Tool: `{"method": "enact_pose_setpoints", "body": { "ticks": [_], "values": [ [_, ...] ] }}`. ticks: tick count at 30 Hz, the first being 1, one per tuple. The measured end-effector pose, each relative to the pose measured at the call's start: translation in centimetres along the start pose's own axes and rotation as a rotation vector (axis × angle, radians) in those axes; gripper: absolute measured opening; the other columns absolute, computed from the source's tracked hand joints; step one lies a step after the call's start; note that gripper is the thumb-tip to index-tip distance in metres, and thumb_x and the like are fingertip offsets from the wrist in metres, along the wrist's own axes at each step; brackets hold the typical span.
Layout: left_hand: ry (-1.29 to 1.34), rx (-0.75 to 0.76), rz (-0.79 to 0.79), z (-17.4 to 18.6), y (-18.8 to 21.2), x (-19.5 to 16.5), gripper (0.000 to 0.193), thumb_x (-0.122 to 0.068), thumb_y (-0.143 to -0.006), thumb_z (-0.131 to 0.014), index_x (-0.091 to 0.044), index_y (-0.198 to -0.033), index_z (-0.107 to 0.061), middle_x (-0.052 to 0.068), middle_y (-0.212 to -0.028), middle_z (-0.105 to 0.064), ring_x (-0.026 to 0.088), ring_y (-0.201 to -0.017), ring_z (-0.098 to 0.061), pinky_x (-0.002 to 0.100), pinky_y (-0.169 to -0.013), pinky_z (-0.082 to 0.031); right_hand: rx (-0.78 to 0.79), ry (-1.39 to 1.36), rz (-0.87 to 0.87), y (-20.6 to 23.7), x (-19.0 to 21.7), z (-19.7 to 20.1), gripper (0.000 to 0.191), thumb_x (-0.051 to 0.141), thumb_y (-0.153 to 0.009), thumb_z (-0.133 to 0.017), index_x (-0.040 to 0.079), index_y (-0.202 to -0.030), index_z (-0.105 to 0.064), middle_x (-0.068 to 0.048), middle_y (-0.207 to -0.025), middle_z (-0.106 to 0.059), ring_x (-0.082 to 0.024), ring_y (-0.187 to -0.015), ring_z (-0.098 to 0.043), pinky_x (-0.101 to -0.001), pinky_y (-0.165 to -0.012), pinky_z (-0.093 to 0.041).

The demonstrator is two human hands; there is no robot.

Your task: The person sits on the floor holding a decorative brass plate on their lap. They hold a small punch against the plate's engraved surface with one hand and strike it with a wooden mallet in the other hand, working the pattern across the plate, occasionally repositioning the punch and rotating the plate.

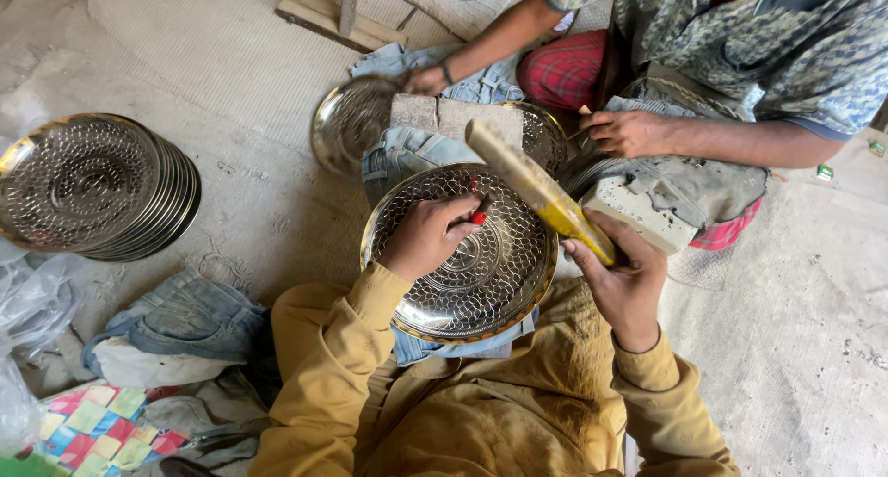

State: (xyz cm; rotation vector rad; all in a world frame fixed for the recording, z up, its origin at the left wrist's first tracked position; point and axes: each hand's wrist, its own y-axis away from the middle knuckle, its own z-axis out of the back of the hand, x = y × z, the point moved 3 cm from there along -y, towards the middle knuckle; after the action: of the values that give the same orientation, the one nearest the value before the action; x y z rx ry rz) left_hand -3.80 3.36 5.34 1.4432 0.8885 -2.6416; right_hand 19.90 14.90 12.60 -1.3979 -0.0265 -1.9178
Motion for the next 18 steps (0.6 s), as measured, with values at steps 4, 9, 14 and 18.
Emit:
{"method": "enact_pose_setpoints", "body": {
  "ticks": [4, 9, 14, 18],
  "values": [
    [0.010, 0.025, 0.097, -0.34, 0.14, 0.39, 0.033, -0.005, -0.091, -0.074, -0.003, -0.123, -0.067, 0.014, -0.100, -0.078, 0.021, -0.081, -0.077, 0.034, -0.068, -0.061, 0.076, 0.097, 0.096, -0.16, 0.28, -0.16, 0.041, 0.007, -0.086, -0.084, -0.008, -0.122, -0.070, -0.014, -0.111, -0.076, -0.011, -0.096, -0.069, -0.0256, -0.087, -0.057],
    [0.059, 0.035, 0.164, -0.64, 0.12, 0.74, 0.028, -0.005, -0.091, -0.074, -0.004, -0.118, -0.066, 0.011, -0.091, -0.079, 0.019, -0.078, -0.078, 0.032, -0.068, -0.063, 0.058, 0.123, 0.105, -0.45, 0.53, -0.16, 0.037, 0.007, -0.086, -0.085, -0.005, -0.118, -0.072, -0.014, -0.114, -0.077, -0.012, -0.095, -0.071, -0.0265, -0.086, -0.059],
    [0.071, 0.017, 0.135, -0.46, 0.29, 0.83, 0.032, -0.005, -0.091, -0.074, -0.003, -0.122, -0.064, 0.012, -0.094, -0.078, 0.020, -0.080, -0.078, 0.034, -0.068, -0.062, 0.051, 0.086, 0.103, -0.67, 0.97, -0.17, 0.039, 0.008, -0.086, -0.085, -0.006, -0.120, -0.071, -0.013, -0.110, -0.077, -0.012, -0.096, -0.070, -0.0268, -0.088, -0.057],
    [0.017, -0.021, 0.023, -0.27, 0.50, 0.50, 0.032, -0.004, -0.092, -0.074, -0.003, -0.123, -0.066, 0.015, -0.102, -0.078, 0.022, -0.082, -0.078, 0.035, -0.069, -0.061, 0.139, 0.118, 0.061, -0.80, 1.06, -0.41, 0.045, 0.009, -0.083, -0.085, -0.006, -0.122, -0.072, -0.013, -0.107, -0.078, -0.012, -0.090, -0.070, -0.0259, -0.081, -0.057]
  ]
}}
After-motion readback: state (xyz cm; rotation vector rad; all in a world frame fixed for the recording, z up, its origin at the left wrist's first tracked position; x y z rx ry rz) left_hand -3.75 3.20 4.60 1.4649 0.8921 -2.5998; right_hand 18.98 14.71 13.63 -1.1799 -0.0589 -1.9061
